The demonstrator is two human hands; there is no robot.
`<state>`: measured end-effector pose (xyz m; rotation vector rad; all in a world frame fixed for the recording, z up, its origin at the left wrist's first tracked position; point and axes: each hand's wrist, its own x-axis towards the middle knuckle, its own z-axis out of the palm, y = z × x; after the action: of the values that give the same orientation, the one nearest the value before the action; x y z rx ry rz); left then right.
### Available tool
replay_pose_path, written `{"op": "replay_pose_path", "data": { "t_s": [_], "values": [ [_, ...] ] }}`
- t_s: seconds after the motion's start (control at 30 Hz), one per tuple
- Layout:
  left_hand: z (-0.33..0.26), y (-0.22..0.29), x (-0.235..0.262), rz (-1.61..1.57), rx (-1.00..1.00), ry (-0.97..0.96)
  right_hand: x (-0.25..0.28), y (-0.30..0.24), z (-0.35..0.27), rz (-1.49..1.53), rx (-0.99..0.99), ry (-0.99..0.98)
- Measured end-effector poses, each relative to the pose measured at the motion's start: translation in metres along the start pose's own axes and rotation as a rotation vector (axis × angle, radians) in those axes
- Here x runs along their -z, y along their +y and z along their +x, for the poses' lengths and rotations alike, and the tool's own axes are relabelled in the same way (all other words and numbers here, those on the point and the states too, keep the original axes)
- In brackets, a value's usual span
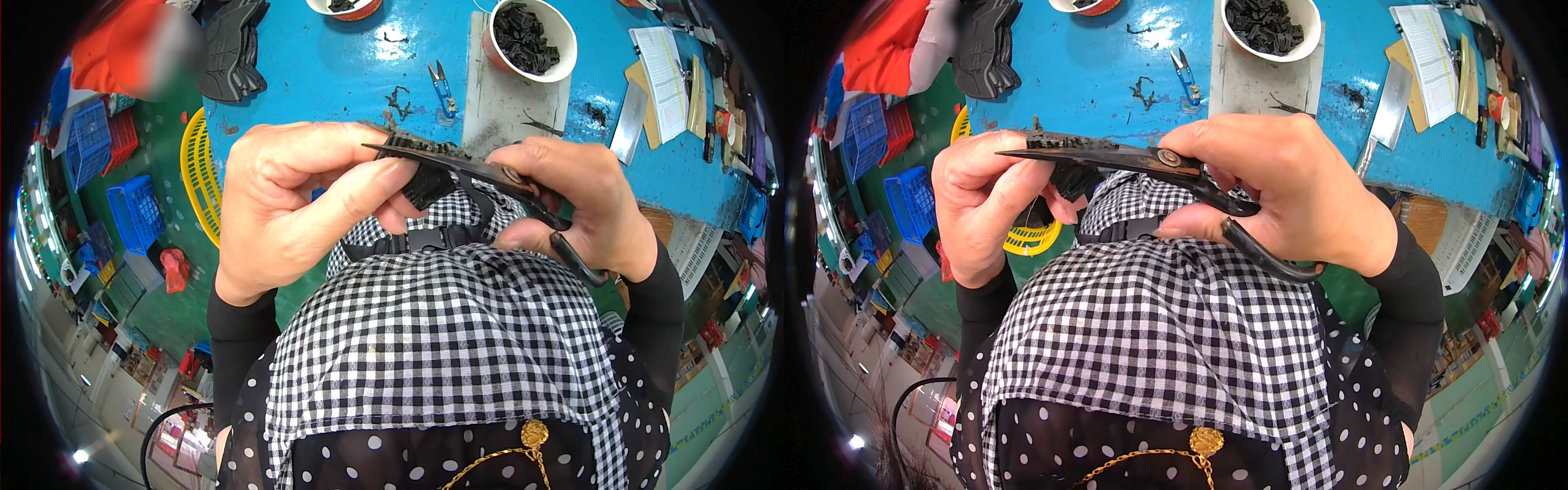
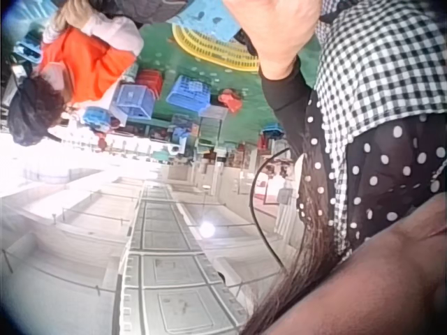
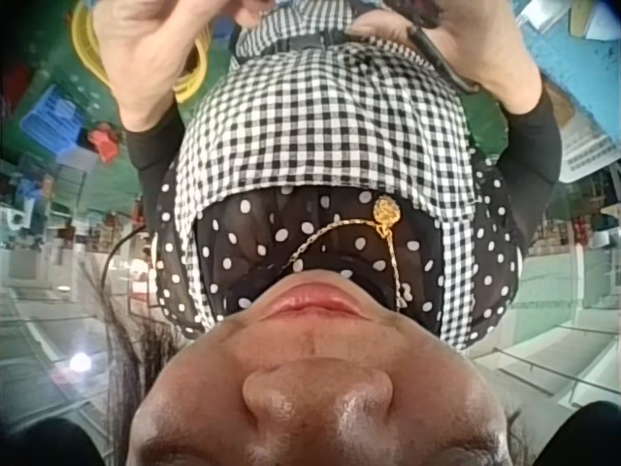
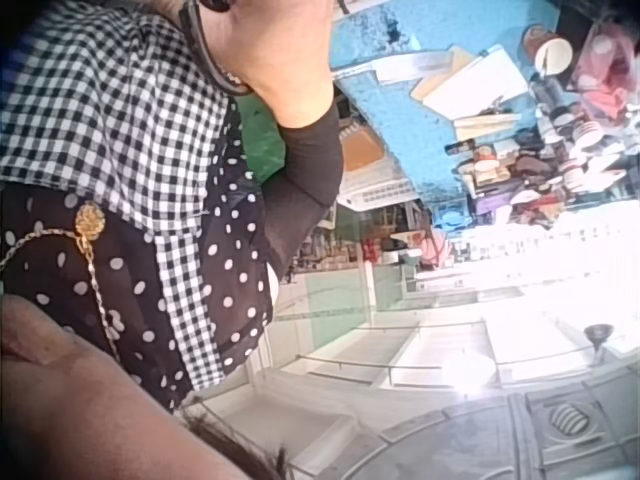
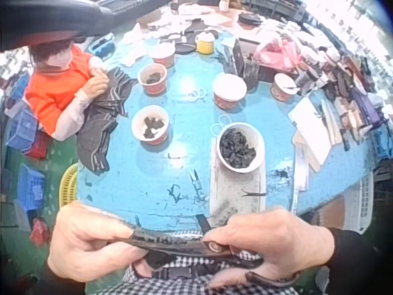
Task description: The person trims excess material from small black textured shoe components using scissors.
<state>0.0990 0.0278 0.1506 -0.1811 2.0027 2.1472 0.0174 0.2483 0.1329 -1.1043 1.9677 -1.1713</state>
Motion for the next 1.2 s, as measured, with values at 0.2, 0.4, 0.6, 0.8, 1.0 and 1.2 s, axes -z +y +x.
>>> {"op": "replay_pose_path", "data": {
  "t_s": [0.2,0.4,0.6,0.8,1.0,1.2],
  "values": [
    [0.0,-0.002,0.005,-0.125,0.082,-0.042,-0.007,0.003,-0.002,-0.026,0.026,0.021],
    [0.002,-0.006,0.009,-0.138,0.066,-0.064,-0.008,0.002,-0.002,-0.058,0.021,0.051],
    [0.006,-0.002,0.008,0.094,-0.037,-0.013,-0.004,-0.001,0.003,-0.059,-0.006,0.044],
    [0.006,-0.004,0.006,0.194,-0.081,0.008,-0.003,-0.001,0.001,-0.016,-0.035,0.006],
    [0.008,-0.002,0.008,-0.022,-0.012,-0.048,-0.008,0.003,0.0,0.008,0.018,0.028],
    [0.007,-0.003,0.013,-0.124,0.037,-0.127,-0.013,0.005,-0.001,0.023,0.097,0.062]
  ]
}}
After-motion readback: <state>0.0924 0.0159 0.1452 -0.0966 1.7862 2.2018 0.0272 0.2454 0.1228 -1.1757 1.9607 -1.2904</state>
